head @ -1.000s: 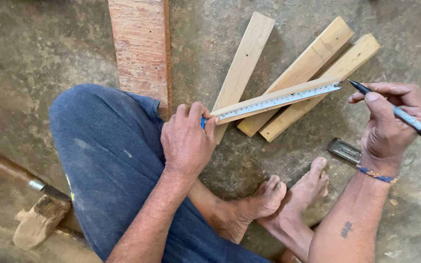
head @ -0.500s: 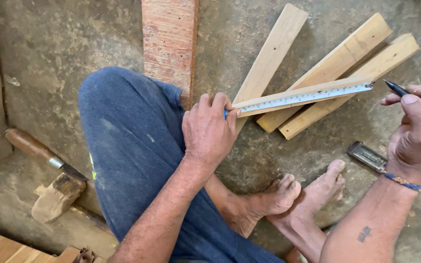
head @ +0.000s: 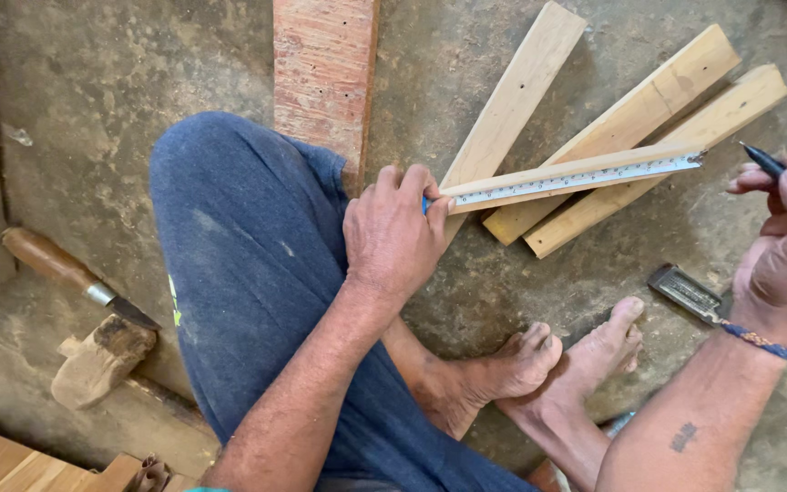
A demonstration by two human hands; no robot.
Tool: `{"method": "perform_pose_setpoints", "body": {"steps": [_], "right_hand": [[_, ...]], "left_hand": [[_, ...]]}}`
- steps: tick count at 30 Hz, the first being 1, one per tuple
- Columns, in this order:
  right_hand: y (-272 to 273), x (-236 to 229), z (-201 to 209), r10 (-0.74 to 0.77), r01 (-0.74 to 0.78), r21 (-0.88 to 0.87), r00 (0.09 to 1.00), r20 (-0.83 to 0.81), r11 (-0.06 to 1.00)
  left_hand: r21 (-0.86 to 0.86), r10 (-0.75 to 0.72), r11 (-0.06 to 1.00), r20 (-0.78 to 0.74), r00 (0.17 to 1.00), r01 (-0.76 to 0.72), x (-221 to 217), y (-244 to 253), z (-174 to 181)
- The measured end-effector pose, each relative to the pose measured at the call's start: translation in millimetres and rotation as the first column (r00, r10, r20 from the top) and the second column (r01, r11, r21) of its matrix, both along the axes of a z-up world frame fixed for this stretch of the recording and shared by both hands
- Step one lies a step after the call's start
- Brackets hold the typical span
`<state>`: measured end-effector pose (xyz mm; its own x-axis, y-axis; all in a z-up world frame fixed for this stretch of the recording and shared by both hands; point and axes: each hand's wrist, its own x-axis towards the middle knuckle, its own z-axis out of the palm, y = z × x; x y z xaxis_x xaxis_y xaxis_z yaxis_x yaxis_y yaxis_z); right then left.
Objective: The person measures and marks several wooden slats on the floor using a tape measure, a square, and a marker.
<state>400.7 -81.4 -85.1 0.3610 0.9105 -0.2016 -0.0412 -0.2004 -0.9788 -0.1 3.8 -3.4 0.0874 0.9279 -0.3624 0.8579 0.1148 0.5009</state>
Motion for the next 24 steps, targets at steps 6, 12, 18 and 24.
{"method": "perform_pose_setpoints", "body": {"steps": [6,12,18,24], "right_hand": [[32,-43,32,0.12,-0.086,-0.163,0.97,0.213,0.983],[50,-73,55,0.164,-0.095,-0.241,0.945,0.285,0.966],[51,-74,56,0.155,-0.089,-0.225,0.943,0.296,0.97],[43,-64,45,0.177,-0.109,-0.231,0.937,0.3,0.967]], "left_hand": [[0.006,-0.012,1.0,0.016,1.0,0.012,-2,9,0],[-0.034,0.002,0.999,0.037,0.999,0.0,-2,9,0],[-0.026,0.019,0.999,0.031,0.999,-0.018,-3,11,-1],[-0.023,-0.001,1.0,0.027,1.0,0.002,-3,8,1]]}}
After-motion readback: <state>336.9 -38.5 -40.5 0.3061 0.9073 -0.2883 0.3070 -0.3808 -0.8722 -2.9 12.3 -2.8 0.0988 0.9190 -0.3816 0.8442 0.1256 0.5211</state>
